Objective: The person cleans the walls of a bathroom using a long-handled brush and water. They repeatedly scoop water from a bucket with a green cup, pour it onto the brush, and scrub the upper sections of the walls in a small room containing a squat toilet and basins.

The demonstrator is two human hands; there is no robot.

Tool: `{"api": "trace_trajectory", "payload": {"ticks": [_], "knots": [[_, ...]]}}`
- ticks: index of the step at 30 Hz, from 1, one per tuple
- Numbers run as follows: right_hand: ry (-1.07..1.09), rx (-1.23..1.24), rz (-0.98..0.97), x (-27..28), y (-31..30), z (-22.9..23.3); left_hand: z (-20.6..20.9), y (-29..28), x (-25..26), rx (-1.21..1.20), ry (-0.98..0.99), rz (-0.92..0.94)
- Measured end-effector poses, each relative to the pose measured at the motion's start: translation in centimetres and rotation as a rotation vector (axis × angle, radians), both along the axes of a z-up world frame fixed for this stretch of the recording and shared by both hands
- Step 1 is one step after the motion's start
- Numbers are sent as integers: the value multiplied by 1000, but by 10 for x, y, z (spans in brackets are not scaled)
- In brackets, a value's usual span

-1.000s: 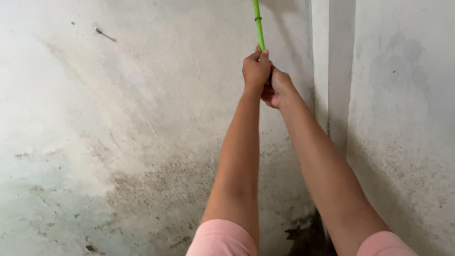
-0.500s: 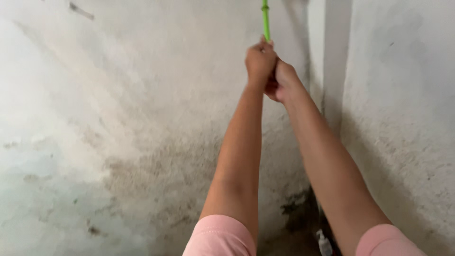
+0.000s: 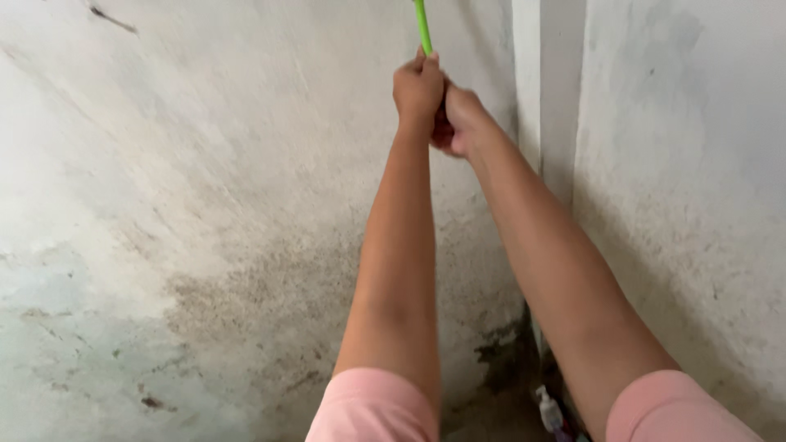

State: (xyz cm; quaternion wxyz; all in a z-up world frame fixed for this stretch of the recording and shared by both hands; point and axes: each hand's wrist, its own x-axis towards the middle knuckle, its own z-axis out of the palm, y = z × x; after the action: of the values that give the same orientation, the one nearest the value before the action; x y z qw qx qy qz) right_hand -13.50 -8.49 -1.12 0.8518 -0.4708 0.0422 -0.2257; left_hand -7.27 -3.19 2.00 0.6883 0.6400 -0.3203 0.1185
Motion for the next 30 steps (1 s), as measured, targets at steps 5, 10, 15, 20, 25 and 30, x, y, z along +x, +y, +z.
{"api": "trace_trajectory", "payload": {"ticks": [5,10,15,20,25,30], "knots": [[-16,96,1,-33,28,-40,-59,1,-2,35,-23,82],[-72,-35,194,-62,60,-104,-136,16,0,17,-32,103],[-40,-2,18,-21,17,4,5,-2,1,79,-30,18],[37,42,8,-29,46,-50,-55,31,-15,69,-20,70],[-14,69,40,-40,73,-78,-93,42,-9,99,59,38],[-104,101,-9,-24,40,1,-1,0,11,133,-128,95]]}}
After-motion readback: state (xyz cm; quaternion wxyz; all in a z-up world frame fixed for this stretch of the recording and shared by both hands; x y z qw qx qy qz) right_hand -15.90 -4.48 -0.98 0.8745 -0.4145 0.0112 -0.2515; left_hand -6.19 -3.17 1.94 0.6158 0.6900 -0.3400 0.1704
